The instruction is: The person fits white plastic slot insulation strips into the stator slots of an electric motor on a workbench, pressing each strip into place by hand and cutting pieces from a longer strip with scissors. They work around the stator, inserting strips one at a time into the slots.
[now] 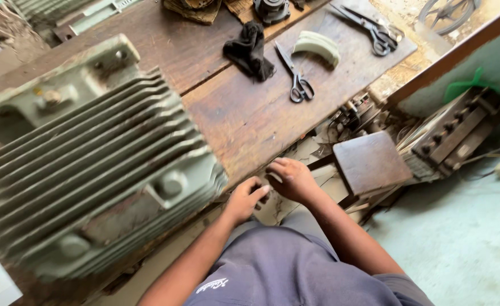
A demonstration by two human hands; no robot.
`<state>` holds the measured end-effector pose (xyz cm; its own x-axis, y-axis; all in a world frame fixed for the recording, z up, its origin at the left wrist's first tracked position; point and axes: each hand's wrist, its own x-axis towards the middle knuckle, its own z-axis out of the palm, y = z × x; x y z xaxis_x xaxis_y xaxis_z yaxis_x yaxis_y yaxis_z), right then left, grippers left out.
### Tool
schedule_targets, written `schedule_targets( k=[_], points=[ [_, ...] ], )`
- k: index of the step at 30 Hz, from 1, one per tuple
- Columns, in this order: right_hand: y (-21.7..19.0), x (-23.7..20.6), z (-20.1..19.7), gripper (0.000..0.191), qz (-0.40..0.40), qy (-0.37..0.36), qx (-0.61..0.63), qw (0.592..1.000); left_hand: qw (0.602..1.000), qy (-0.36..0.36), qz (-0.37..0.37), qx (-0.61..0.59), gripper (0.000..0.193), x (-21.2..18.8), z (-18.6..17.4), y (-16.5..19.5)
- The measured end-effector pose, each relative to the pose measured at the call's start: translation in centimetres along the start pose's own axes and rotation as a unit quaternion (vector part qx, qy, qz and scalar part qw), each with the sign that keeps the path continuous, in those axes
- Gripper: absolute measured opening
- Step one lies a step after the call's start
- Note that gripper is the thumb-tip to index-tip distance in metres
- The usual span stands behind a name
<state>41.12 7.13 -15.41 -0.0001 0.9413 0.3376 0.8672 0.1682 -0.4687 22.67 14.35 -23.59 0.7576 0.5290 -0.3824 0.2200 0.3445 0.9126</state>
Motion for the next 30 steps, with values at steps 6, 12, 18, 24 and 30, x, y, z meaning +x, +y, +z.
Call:
schedule_targets(
  k=[6, 12, 18, 24, 30],
  points=[
    [8.4, 4.2, -1.7, 0.024, 0.072, -0.029, 0.003, 0.997, 0.996, 0.039, 0.021, -0.073, 0.019, 11.3, 2.4, 3.5],
    [21.5, 11.6, -4.1, 0.034, 0.011, 0.101, -0.106, 0.989, 0.979, 0.115, 0.066, -0.152, 0.016, 18.5, 3.0, 5.4],
    [34.5, 20.1, -7.5, 0.046, 0.026, 0.118, -0.178, 0.977, 0.966, 0.194, 0.072, -0.158, 0.013, 23.4, 3.6, 7.5],
    [41.5, 22.0, -6.7, 0.013, -0.031, 0.031, -0.076, 0.996, 0.959, 0.228, 0.08, -0.146, 0.013, 25.7, 3.9, 9.0],
    [43.0, 20.5, -6.3, 0.007, -0.074, 0.004, -0.119, 0.99, 0.936, 0.314, 0.071, -0.138, 0.014, 22.8, 3.1, 9.1]
  ],
)
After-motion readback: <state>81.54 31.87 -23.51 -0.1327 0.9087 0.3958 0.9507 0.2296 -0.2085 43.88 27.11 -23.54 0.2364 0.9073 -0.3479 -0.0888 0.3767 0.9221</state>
